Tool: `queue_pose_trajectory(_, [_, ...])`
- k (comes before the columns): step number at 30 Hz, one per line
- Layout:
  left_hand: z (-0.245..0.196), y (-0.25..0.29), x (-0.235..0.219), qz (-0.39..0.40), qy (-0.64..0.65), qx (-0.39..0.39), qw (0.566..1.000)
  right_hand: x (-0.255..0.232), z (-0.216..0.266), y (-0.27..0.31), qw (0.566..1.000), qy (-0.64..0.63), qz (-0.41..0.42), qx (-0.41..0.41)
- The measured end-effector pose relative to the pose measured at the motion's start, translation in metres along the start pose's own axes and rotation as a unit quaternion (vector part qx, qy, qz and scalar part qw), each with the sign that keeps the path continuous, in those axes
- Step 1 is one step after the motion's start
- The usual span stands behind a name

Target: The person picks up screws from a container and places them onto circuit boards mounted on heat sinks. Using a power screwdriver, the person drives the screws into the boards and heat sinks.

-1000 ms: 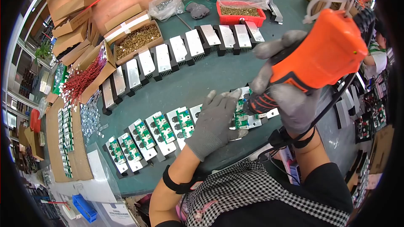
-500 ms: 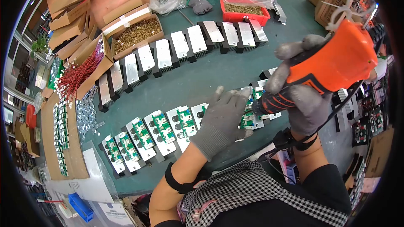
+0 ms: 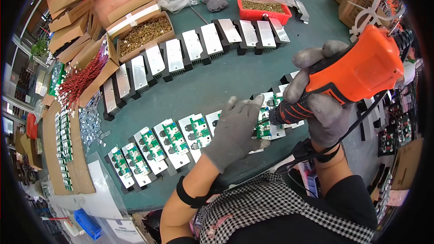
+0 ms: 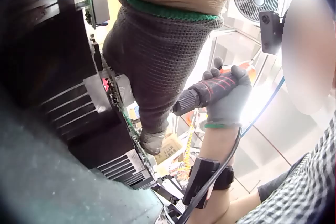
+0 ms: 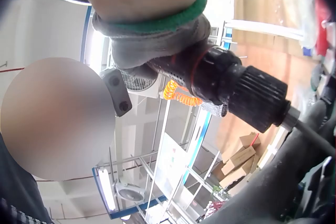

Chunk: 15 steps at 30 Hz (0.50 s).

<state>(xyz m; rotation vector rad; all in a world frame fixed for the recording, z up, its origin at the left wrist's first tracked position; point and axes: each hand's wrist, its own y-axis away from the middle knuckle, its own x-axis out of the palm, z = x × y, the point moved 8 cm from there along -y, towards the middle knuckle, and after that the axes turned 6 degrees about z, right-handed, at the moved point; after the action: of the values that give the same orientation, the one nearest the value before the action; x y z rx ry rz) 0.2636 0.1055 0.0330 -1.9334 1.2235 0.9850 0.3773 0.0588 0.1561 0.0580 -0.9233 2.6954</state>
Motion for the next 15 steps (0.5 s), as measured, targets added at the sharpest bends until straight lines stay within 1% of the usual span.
queue_pose_trajectory(2, [-0.0003, -0.0010, 0.0017, 0.006, -0.009, -0.006, 1.000, 0.0014, -0.0010, -0.0004, 1.000, 0.000, 0.008, 0.003])
queue_pose_trajectory(6, [0.0007, 0.0007, -0.0014, -0.007, 0.028, 0.012, 1.000, 0.0061, 0.0016, -0.0008, 0.998, 0.048, 0.025, 0.020])
queue_pose_trajectory(8, [0.0000, 0.0004, -0.0030, -0.008, 0.037, 0.013, 0.999, 0.0056, 0.0033, -0.0013, 0.998, 0.051, 0.026, 0.014])
queue_pose_trajectory(11, [0.0006, 0.0014, -0.0076, -0.015, 0.051, 0.013, 0.998, 0.0036, 0.0034, -0.0023, 1.000, 0.006, 0.018, 0.005])
queue_pose_trajectory(15, [0.0000, 0.0005, -0.0060, 0.000, 0.043, 0.011, 0.999, 0.0012, 0.0005, -0.0028, 0.999, -0.018, 0.016, 0.025])
